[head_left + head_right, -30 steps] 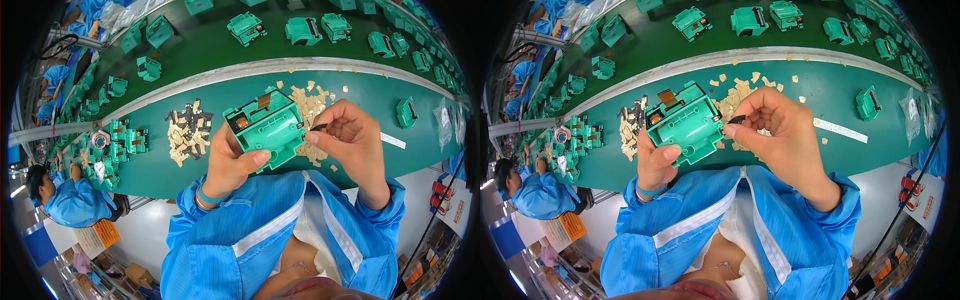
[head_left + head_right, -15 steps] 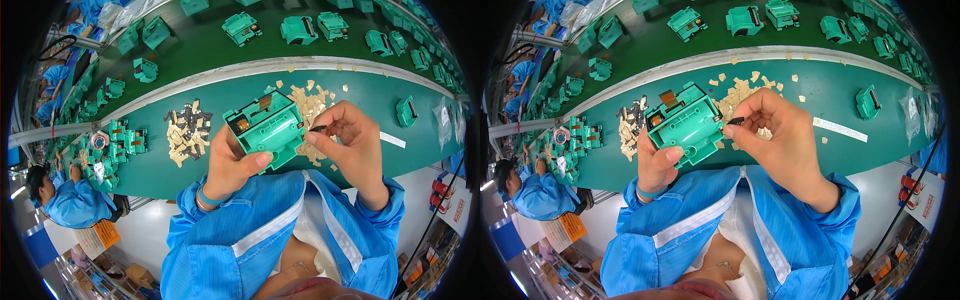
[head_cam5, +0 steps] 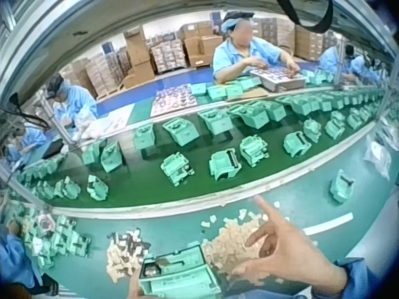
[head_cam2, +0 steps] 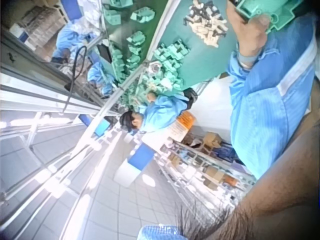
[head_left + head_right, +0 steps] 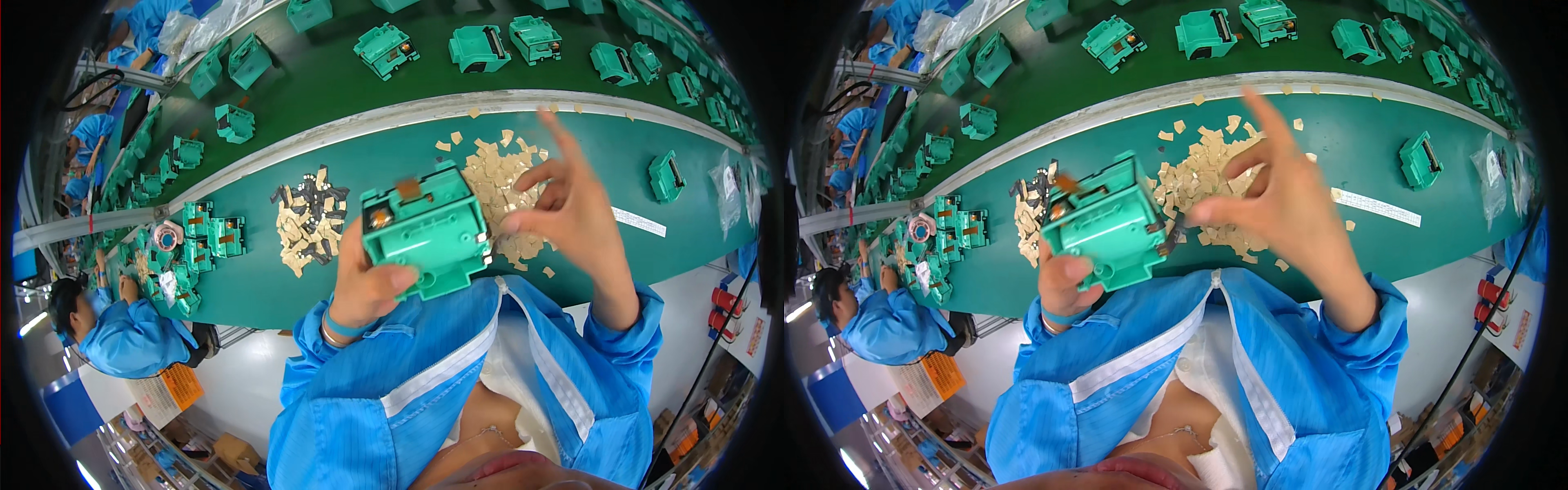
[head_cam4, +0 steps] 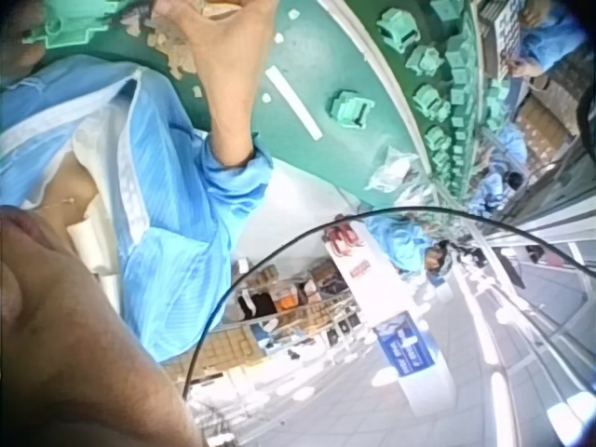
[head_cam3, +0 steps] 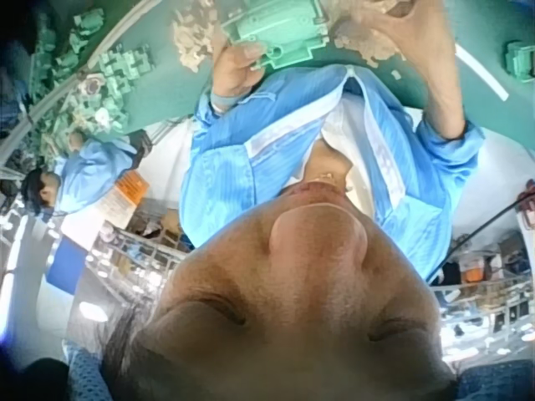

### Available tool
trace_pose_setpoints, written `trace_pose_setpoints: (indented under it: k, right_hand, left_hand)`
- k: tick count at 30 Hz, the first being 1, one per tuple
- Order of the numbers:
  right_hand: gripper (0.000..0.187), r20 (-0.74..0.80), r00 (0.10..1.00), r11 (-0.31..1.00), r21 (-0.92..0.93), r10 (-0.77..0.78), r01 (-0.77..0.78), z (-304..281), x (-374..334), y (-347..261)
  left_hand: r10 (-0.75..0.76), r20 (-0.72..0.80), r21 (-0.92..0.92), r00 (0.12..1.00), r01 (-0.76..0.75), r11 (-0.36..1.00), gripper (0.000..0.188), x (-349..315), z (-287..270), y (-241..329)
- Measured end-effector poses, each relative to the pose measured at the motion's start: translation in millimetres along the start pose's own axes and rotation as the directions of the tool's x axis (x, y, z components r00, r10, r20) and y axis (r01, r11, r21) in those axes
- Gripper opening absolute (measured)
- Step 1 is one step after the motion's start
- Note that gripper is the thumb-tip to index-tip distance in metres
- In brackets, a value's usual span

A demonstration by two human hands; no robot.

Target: The person assembles small electronic components into green plastic housings by hand, inserting electronic circuit boards, metal clips, and component pieces into the housings.

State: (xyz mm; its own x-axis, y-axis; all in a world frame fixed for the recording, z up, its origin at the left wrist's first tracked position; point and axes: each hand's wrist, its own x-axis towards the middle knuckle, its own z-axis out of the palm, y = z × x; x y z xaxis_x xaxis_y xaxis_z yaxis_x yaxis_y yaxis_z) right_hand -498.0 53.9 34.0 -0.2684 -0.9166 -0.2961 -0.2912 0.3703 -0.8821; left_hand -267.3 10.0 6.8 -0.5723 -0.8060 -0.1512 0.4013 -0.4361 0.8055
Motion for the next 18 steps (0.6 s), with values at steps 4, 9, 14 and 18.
trace_pose_setpoints:
  k: [4,9,14,18]
  right_hand:
    - [0.080,0.173,0.929,0.852,0.478,-0.328,0.212,-8,-2,30]
    - [0.045,-0.024,0.941,0.802,0.516,-0.339,0.302,24,-10,13]
    - [0.016,-0.097,0.914,0.785,0.480,-0.395,0.390,40,-5,12]
    - [0.011,-0.179,0.884,0.787,0.405,-0.431,0.465,46,-3,12]
  left_hand:
    - [-0.005,-0.022,-0.145,1.000,0.001,0.989,0.061,1,-8,1]
    - [0.010,-0.033,-0.251,0.999,-0.018,0.968,0.059,3,-13,-7]
    - [-0.060,0.066,-0.301,0.996,0.077,0.950,0.058,7,-19,-13]
    - [-0.121,-0.118,-0.192,0.986,0.097,0.977,0.068,7,-14,-17]
